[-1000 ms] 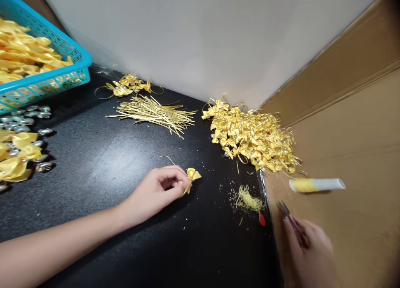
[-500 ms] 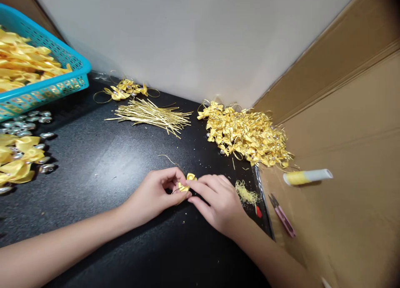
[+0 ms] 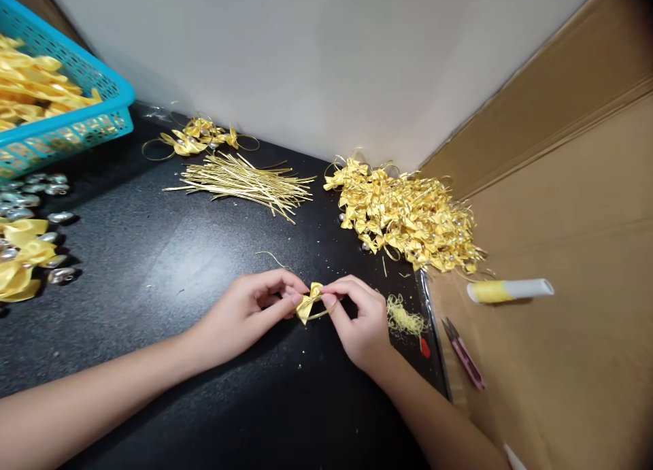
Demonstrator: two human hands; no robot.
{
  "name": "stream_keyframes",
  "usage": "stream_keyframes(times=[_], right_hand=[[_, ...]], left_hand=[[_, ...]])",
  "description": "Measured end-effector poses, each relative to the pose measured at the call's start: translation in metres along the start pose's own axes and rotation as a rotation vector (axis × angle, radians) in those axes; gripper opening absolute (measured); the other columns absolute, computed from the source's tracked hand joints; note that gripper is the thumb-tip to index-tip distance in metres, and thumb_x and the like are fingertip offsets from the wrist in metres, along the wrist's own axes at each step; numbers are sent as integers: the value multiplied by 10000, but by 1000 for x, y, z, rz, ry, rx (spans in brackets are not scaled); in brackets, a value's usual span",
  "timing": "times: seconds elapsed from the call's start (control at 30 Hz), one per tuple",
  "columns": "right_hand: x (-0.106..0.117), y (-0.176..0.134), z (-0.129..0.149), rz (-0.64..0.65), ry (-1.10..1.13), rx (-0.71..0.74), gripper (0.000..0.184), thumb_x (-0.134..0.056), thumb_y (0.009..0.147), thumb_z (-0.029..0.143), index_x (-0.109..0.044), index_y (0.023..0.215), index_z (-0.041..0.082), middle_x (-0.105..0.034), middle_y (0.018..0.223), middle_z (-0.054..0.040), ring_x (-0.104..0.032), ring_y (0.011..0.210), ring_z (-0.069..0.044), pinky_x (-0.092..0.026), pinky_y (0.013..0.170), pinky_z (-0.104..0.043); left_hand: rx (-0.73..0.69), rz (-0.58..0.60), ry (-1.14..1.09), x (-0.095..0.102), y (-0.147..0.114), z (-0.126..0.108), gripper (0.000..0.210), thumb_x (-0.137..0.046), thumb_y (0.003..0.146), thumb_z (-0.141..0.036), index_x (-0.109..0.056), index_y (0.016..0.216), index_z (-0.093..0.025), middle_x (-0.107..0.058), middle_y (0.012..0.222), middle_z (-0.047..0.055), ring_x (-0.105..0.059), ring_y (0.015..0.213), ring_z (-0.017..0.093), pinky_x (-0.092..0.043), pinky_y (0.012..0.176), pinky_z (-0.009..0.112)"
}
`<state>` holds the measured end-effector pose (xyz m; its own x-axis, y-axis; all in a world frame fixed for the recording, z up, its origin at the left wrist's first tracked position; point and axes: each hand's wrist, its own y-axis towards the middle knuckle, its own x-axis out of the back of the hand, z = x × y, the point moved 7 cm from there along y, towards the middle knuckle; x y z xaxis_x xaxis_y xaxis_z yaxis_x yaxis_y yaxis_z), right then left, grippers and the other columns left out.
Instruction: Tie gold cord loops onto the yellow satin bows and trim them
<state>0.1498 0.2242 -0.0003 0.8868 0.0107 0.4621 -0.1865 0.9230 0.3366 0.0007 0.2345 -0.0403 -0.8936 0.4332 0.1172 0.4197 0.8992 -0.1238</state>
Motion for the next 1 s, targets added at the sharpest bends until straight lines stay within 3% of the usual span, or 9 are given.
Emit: stream_keyframes(times=[0.13, 0.3, 0.43, 0.73, 1.0], right_hand=[[-3, -2, 0, 56, -31, 16, 103, -532, 868, 152, -627, 872, 192, -658, 798, -37, -615, 735, -144, -500, 678, -278], [-10, -5, 3, 147, -225, 90, 18, -567, 845, 192, -582, 851, 186, -639, 787, -38, -570, 746, -164, -435, 693, -310], [-13, -7, 3, 173, -306, 121, 82, -530, 882, 200, -573, 814, 190, -642, 773, -29, -566, 740, -158, -388, 710, -311], [-10, -6, -4, 176, -238, 9, 130, -507, 909, 202, -559, 790, 196, -628, 755, -16, -559, 725, -150, -386, 695, -293], [-7, -4, -4, 116, -155, -46, 142, -518, 898, 215, -565, 765, 194, -621, 723, -12, -537, 658, -135, -418, 664, -290]], left_hand=[[-22, -10, 40, 1, 0, -2, 184, -538, 889, -326, -645, 921, -180, -667, 810, 15, -612, 701, 118, -512, 620, 206], [-69, -14, 124, -1, -1, -5, 166, -537, 884, -296, -642, 911, -171, -666, 777, 12, -608, 676, 112, -498, 588, 189], [-98, -13, 167, -3, -3, -8, 158, -530, 884, -279, -643, 903, -171, -666, 770, 11, -605, 664, 108, -496, 590, 189], [-92, -51, 185, 0, -3, -8, 158, -528, 886, -282, -612, 819, -166, -634, 725, 6, -581, 645, 108, -469, 563, 190], [-83, -65, 107, 1, -4, -7, 122, -567, 863, -281, -607, 888, -168, -632, 761, 11, -601, 670, 116, -507, 597, 210]])
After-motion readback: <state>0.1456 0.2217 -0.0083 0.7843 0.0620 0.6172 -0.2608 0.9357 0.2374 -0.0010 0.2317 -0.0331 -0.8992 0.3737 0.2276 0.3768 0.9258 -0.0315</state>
